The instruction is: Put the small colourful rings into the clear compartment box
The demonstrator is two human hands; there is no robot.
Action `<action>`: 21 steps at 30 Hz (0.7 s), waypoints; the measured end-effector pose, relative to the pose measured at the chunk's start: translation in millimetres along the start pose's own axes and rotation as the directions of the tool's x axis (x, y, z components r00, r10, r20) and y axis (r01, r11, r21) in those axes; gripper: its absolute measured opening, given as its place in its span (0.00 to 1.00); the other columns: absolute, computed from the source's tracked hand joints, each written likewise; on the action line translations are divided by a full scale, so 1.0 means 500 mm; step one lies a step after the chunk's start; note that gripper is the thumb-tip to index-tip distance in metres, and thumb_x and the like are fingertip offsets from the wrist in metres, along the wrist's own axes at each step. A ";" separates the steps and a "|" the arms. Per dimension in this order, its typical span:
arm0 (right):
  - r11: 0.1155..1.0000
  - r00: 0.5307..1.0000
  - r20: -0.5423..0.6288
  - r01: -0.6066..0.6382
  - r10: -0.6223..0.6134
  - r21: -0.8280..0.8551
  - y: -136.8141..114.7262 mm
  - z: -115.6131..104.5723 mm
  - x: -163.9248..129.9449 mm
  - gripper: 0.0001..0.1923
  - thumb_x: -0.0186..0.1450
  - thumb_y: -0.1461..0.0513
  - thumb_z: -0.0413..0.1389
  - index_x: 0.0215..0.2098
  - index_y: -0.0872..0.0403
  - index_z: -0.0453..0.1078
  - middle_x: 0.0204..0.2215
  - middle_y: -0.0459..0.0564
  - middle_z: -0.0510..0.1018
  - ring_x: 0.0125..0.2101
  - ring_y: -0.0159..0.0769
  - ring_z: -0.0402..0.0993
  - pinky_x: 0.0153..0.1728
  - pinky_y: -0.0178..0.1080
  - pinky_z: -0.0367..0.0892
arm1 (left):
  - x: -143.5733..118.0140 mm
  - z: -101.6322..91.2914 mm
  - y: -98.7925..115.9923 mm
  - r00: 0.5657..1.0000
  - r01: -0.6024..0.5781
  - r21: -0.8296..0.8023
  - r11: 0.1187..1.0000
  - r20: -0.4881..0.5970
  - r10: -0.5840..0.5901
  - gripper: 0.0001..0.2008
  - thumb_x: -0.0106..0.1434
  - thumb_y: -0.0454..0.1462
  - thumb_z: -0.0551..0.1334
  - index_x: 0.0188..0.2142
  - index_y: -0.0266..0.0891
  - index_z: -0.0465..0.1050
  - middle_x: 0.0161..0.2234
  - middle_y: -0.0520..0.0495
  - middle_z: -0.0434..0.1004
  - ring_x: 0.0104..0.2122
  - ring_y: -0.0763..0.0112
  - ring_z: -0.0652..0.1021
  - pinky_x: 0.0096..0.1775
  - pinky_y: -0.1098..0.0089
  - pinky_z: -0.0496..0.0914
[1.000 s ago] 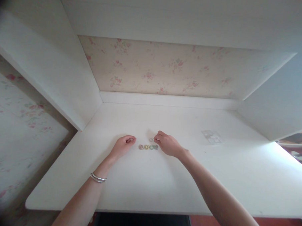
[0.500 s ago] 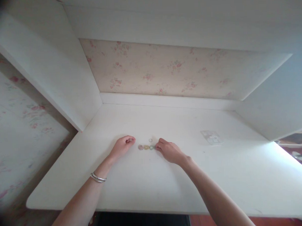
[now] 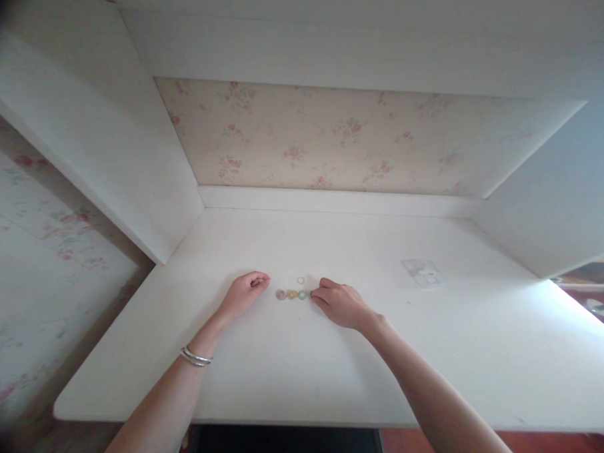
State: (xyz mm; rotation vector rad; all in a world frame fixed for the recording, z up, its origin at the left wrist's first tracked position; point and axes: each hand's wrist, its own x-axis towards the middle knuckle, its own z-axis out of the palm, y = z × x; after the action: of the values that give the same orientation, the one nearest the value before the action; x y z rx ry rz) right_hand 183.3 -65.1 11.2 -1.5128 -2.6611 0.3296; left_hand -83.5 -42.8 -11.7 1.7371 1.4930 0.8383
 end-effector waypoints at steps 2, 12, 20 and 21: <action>1.000 1.000 -0.008 0.011 -0.011 0.017 -0.001 -0.002 -0.002 0.16 0.69 0.57 0.44 0.38 0.47 0.73 0.35 0.47 0.71 0.30 0.30 0.69 0.29 0.33 0.57 | 0.000 0.000 -0.001 1.000 0.004 -0.002 1.000 0.001 -0.004 0.15 0.60 0.44 0.55 0.37 0.39 0.76 0.28 0.50 0.76 0.28 0.71 0.73 0.30 0.74 0.64; 0.992 0.992 -0.124 -0.003 0.020 0.130 0.009 -0.010 -0.006 0.15 0.68 0.58 0.45 0.39 0.48 0.73 0.35 0.47 0.72 0.32 0.31 0.70 0.33 0.34 0.60 | 0.002 0.001 -0.002 1.000 0.011 -0.001 1.000 0.005 -0.011 0.15 0.59 0.44 0.55 0.37 0.39 0.76 0.27 0.51 0.75 0.28 0.71 0.73 0.29 0.74 0.63; 0.884 0.896 -0.338 -0.114 0.289 0.454 0.036 0.027 -0.030 0.18 0.66 0.53 0.45 0.36 0.52 0.74 0.28 0.48 0.71 0.26 0.31 0.67 0.29 0.35 0.61 | 0.001 0.013 0.004 1.000 -0.019 0.063 0.998 -0.005 0.019 0.15 0.60 0.44 0.55 0.37 0.38 0.75 0.26 0.51 0.74 0.26 0.72 0.72 0.30 0.73 0.64; 0.863 0.879 -0.342 -0.137 0.332 0.486 0.039 0.037 -0.033 0.18 0.66 0.52 0.45 0.36 0.52 0.74 0.27 0.48 0.71 0.26 0.32 0.67 0.29 0.35 0.61 | 0.002 0.018 0.010 0.999 -0.042 0.084 0.996 0.003 0.042 0.14 0.60 0.43 0.55 0.37 0.38 0.75 0.26 0.51 0.74 0.27 0.72 0.72 0.30 0.73 0.64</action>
State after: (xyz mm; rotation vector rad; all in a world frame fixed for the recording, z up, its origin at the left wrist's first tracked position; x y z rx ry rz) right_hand 205.4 -72.2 -10.2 -1.5445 -1.9024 0.5258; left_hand -73.2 -43.4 -12.8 1.8360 1.5158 0.8061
